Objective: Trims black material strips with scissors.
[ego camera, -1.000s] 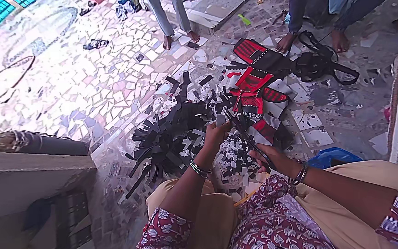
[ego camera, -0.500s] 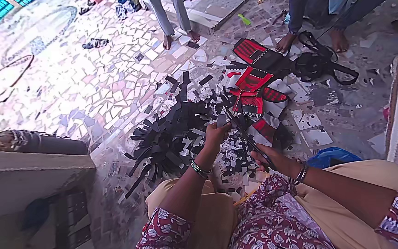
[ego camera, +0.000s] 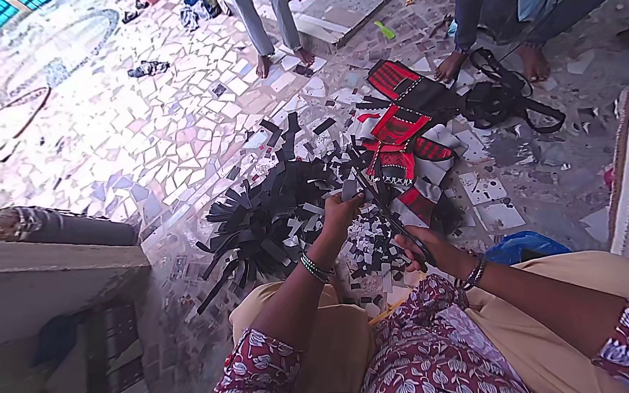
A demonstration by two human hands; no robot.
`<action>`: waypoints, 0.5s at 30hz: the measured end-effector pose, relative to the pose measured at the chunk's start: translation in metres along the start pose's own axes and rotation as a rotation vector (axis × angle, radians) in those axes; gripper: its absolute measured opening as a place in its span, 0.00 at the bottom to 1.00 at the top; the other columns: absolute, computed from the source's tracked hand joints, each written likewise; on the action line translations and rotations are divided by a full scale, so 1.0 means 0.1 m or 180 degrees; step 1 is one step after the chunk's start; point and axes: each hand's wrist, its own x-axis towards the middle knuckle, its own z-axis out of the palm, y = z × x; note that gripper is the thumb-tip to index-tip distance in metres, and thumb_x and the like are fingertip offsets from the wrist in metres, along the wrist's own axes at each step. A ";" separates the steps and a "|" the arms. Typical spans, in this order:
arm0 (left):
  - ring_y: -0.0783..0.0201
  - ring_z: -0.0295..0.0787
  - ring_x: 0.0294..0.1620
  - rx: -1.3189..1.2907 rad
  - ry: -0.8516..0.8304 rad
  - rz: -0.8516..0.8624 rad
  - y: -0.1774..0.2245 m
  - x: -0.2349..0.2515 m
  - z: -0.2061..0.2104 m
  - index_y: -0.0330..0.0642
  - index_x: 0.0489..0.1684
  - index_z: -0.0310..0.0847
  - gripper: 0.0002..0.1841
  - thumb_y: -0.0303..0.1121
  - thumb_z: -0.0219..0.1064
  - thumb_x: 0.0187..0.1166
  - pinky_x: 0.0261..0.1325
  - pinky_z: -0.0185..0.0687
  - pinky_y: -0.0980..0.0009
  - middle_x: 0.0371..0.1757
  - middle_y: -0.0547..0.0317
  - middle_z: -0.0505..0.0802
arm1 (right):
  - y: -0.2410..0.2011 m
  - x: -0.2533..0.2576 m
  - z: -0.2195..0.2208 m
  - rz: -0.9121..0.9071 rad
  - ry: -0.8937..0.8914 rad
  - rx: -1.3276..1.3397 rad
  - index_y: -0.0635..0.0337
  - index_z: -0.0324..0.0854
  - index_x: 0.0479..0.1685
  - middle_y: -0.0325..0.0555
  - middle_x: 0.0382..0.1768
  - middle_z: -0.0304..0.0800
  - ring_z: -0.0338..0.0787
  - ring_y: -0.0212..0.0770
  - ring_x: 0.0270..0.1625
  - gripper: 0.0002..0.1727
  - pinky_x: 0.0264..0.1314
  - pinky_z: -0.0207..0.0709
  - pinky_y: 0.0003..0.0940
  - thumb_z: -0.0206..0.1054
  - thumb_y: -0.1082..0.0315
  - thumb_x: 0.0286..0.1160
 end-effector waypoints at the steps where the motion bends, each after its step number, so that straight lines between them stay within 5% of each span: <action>1: 0.76 0.73 0.13 -0.0007 0.0002 0.0008 0.00 0.00 0.00 0.33 0.40 0.83 0.07 0.29 0.68 0.84 0.16 0.66 0.82 0.22 0.59 0.89 | 0.00 0.00 0.00 -0.0019 -0.0005 0.0007 0.55 0.70 0.41 0.30 0.19 0.71 0.80 0.28 0.19 0.21 0.32 0.86 0.26 0.59 0.44 0.85; 15: 0.74 0.75 0.15 -0.0096 0.0173 0.0135 0.04 0.01 -0.04 0.34 0.40 0.82 0.05 0.28 0.70 0.81 0.20 0.72 0.80 0.23 0.59 0.87 | -0.01 -0.02 0.00 -0.0073 0.0067 -0.0037 0.56 0.70 0.39 0.30 0.19 0.72 0.80 0.28 0.18 0.19 0.30 0.86 0.27 0.59 0.48 0.87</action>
